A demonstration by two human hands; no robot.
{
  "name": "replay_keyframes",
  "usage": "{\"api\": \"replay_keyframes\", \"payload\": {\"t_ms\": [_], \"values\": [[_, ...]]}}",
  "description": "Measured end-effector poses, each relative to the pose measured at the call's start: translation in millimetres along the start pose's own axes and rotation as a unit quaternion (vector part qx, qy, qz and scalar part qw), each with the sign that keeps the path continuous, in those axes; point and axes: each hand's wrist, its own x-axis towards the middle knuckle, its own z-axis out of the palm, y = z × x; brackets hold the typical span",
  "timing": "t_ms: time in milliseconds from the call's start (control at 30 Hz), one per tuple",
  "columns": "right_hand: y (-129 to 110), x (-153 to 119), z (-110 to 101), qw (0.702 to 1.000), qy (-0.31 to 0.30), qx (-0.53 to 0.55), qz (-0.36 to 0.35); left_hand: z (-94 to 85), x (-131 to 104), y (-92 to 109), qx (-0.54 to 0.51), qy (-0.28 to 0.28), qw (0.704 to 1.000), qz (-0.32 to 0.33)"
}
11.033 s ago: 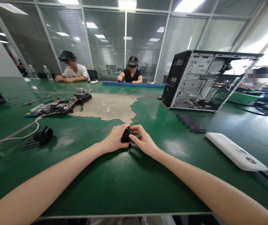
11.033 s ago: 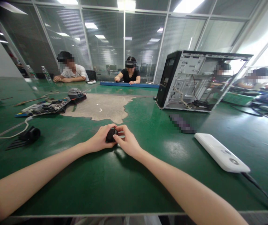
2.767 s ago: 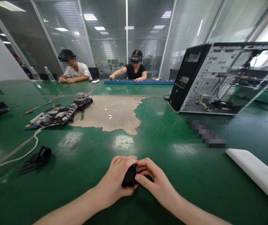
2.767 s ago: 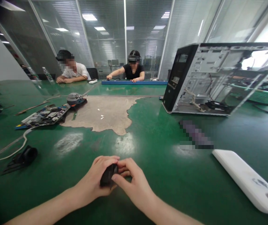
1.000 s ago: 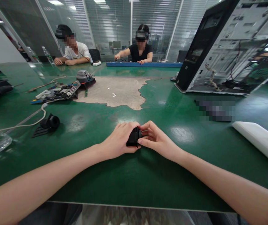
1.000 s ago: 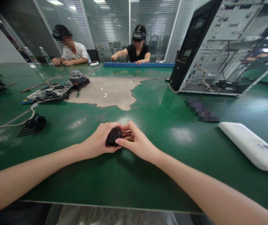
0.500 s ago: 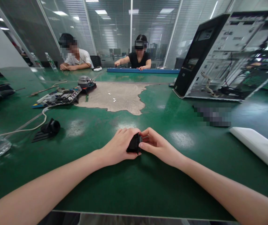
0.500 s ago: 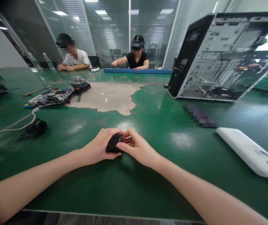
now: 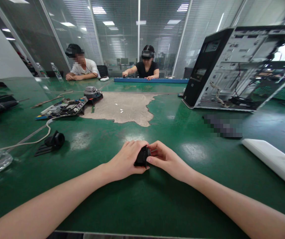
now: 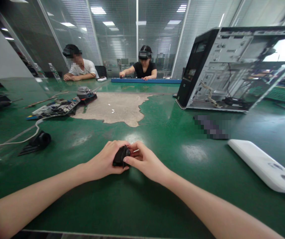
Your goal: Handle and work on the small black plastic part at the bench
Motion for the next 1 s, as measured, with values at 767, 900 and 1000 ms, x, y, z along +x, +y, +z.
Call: {"api": "replay_keyframes", "payload": {"t_ms": [767,900,1000], "values": [[-4.4,-4.3,-1.9,0.999,0.010,-0.003,-0.032,-5.0,0.3,6.5,-0.001,-0.010,1.000,0.002],[-3.2,-0.2,-1.2,0.999,0.032,-0.013,-0.015,-3.8,0.4,6.2,-0.002,-0.003,1.000,0.003],[-3.3,-0.7,-1.0,1.000,0.023,-0.016,-0.006,-3.8,0.3,5.8,-0.001,-0.001,1.000,0.004]]}}
